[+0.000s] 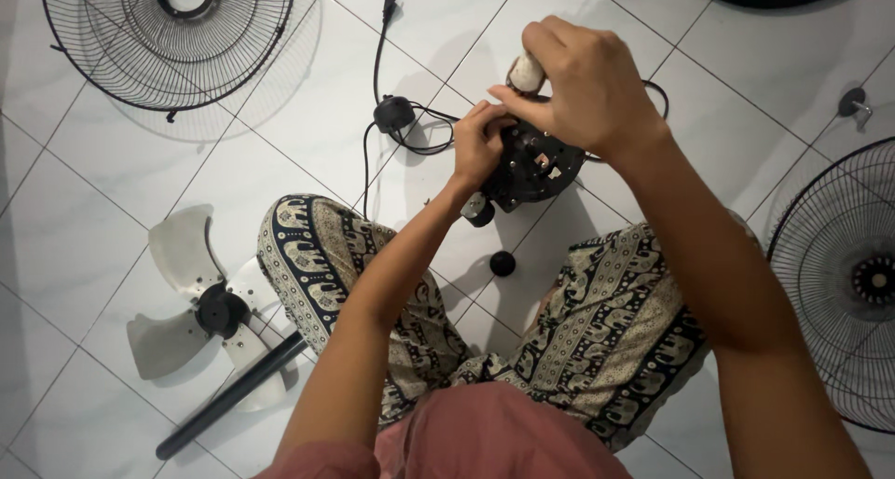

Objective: The person sits on the floor and uses a screwdriver to tighten screws on the rear housing of a standing fan motor. The fan blade and cage are detached and placed nearby. The person repeatedly adjusts and secures the screws on the motor assembly.

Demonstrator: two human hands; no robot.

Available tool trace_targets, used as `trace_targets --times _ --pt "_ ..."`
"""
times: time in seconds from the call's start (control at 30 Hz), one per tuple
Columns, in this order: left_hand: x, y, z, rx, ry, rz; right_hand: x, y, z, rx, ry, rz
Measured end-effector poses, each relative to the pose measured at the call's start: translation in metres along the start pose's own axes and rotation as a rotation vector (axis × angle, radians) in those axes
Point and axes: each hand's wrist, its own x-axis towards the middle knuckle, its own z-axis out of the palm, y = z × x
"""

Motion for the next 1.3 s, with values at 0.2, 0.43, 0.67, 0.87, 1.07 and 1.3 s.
trace_targets --times 0.2,0.43,0.67,0.87,1.07,1.3 --pt "0.0 0.011 -0.002 -0.129 -0.039 0.02 0.005 -0.013 -0.012 -0.139 -0.012 0.01" --pt "-0.001 0.016 -0.005 -0.096 -0.051 0.003 -0.005 -0.009 -0.033 0.171 0.005 -0.191" --pt "0.002 0.02 -0.009 -0.027 -0.063 -0.013 -0.003 -0.01 -0.02 0.216 0.045 -0.144" --pt "-0.001 0.02 -0.005 -0.021 -0.067 -0.006 -0.002 0.007 -0.008 0.124 0.092 -0.076" --pt "-0.005 0.003 -0.003 0.035 -0.094 -0.008 0.0 0.006 0.014 -0.083 0.156 -0.061" --pt "-0.008 -0.004 -0.022 -0.095 -0.114 0.082 -0.002 0.014 0.003 -0.245 0.084 0.098"
